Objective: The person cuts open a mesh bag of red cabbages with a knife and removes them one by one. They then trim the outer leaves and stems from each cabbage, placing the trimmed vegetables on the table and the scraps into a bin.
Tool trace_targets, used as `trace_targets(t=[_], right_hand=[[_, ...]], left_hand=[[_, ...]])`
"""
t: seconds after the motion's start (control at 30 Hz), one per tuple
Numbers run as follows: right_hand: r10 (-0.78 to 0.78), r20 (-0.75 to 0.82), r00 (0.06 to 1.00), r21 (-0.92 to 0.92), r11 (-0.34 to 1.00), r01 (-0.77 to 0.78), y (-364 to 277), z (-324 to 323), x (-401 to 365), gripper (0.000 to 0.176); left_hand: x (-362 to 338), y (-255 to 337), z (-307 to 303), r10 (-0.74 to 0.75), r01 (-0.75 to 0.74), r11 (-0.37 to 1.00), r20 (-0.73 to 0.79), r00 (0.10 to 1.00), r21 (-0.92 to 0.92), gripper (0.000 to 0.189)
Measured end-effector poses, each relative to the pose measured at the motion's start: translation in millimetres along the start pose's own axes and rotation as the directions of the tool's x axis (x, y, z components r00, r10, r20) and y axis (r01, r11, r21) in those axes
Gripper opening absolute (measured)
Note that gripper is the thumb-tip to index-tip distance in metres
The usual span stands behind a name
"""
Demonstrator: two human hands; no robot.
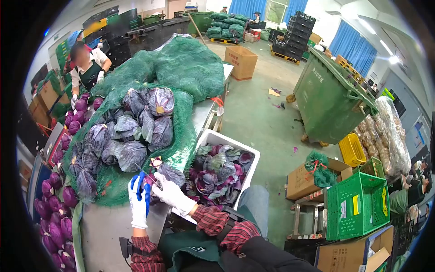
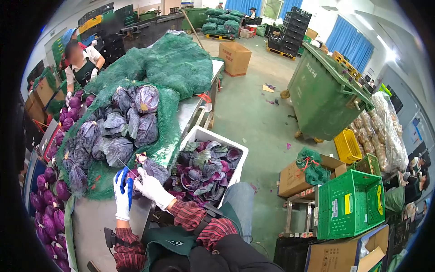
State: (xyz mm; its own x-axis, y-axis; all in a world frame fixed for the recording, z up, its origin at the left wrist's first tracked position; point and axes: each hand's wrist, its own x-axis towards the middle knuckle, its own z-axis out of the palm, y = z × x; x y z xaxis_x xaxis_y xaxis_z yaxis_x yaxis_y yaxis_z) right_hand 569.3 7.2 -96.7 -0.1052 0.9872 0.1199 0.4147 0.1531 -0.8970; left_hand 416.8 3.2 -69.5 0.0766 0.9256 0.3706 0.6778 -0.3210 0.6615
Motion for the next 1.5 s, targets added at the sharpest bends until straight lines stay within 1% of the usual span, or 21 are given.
trace_targets(t=[0.1,0.13,0.2,0.27,0.3,0.4,0.47,0.53,0.57,0.67,0.7,0.73,0.83,0.9,1.03,1.13,1.23,1.27,1.33,1.47,1.5], right_hand=[[-0.033,0.077,0.997,0.05,0.998,0.029,-1.4,-9.2,2.7,0.039],[-0.243,-0.127,0.962,0.06,0.966,0.252,11.2,-4.9,6.4,0.026],[0.05,-0.186,0.981,0.192,0.981,-0.013,38.0,-26.5,12.1,0.018],[0.341,-0.232,0.911,0.262,0.924,-0.279,63.1,-46.4,8.7,0.017],[0.326,-0.313,0.892,0.167,0.944,-0.286,78.8,-46.6,11.7,0.018],[0.092,-0.582,0.808,-0.222,0.938,-0.267,96.1,-39.7,11.1,0.019],[-0.254,-0.603,0.756,-0.268,0.957,0.108,67.6,-43.8,1.2,0.036],[-0.132,-0.402,0.906,-0.097,0.99,0.101,48.9,-41.9,-9.7,0.048],[-0.098,-0.287,0.953,-0.103,0.992,0.071,32.3,-47.0,-17.4,0.049],[-0.104,-0.164,0.981,-0.385,0.922,0.034,31.1,-49.5,-28.5,0.053],[0.059,-0.077,0.995,-0.359,0.93,-0.083,31.0,-54.0,-29.1,0.054],[-0.068,-0.081,0.994,-0.402,0.915,0.029,30.6,-57.1,-34.2,0.052],[-0.103,-0.012,0.995,-0.345,0.934,0.093,23.5,-58.7,-42.9,0.053],[-0.263,-0.012,0.965,-0.38,0.894,0.239,18.2,-57.7,-44.7,0.048],[-0.28,0.037,0.959,-0.482,0.836,0.263,7.2,-64.7,-34.5,0.044],[-0.15,0.1,0.984,-0.594,0.784,0.18,7.9,-68.3,-28.3,0.043],[-0.361,0.06,0.931,-0.42,0.837,0.351,59.7,-70.8,-20.6,0.047],[-0.302,0.137,0.944,-0.419,0.845,0.331,73.6,-81.5,-22.4,0.048],[0.156,0.274,0.949,-0.667,0.742,0.071,77.8,-101.9,-29.6,0.047],[-0.266,0.031,0.964,-0.458,0.853,0.25,69.9,-76.8,-40.2,0.051],[-0.225,0.03,0.974,-0.435,0.875,0.215,52.9,-67.4,-37.3,0.052]], left_hand=[[-1.8,-9.4,1.2,-0.008,0.022,0.958,0.051,0.999,-0.285,0.041],[-1.4,-9.5,0.6,-0.015,0.028,0.958,0.049,0.999,-0.285,0.041],[1.4,-11.1,-2.7,-0.102,0.099,0.872,0.021,0.995,-0.48,0.042],[3.2,-14.4,-11.3,-0.107,0.106,0.847,0.027,0.994,-0.521,0.043],[3.7,-19.1,-15.2,-0.09,0.086,0.884,0.015,0.996,-0.46,0.044],[-1.1,-36.6,-18.0,-0.151,0.155,0.9,0.042,0.988,-0.408,0.041],[-0.6,-44.9,-13.0,-0.16,0.148,0.91,0.0,0.987,-0.387,0.038],[-4.4,-42.0,-12.2,-0.045,0.015,0.973,-0.126,0.991,-0.23,0.038],[-3.3,-35.7,-10.2,-0.107,0.065,0.937,-0.107,0.988,-0.342,0.039],[3.8,-25.2,-7.6,-0.144,0.091,0.871,-0.073,0.987,-0.483,0.041],[6.2,-25.5,-7.6,-0.133,0.086,0.907,-0.087,0.987,-0.412,0.041],[8.9,-23.3,-9.0,-0.095,0.061,0.943,-0.089,0.991,-0.326,0.04],[17.1,-27.5,-7.8,-0.107,0.083,0.929,-0.047,0.993,-0.359,0.041],[20.9,-25.3,-7.8,-0.088,0.074,0.91,-0.016,0.996,-0.407,0.04],[26.5,-17.6,-10.0,-0.075,0.072,0.914,0.008,0.997,-0.399,0.036],[32.0,-20.2,-7.5,-0.043,0.066,0.919,0.067,0.997,-0.389,0.039],[31.9,-21.7,-7.2,-0.023,0.06,0.913,0.095,0.995,-0.404,0.04],[33.6,-25.4,-5.9,-0.075,0.122,0.858,0.113,0.991,-0.499,0.038],[35.5,-33.0,-4.1,-0.117,0.175,0.791,0.137,0.984,-0.586,0.036],[32.8,-29.2,2.8,-0.141,0.162,0.806,0.081,0.987,-0.569,0.034],[31.1,-22.8,4.3,-0.079,0.083,0.887,0.029,0.996,-0.453,0.034]])
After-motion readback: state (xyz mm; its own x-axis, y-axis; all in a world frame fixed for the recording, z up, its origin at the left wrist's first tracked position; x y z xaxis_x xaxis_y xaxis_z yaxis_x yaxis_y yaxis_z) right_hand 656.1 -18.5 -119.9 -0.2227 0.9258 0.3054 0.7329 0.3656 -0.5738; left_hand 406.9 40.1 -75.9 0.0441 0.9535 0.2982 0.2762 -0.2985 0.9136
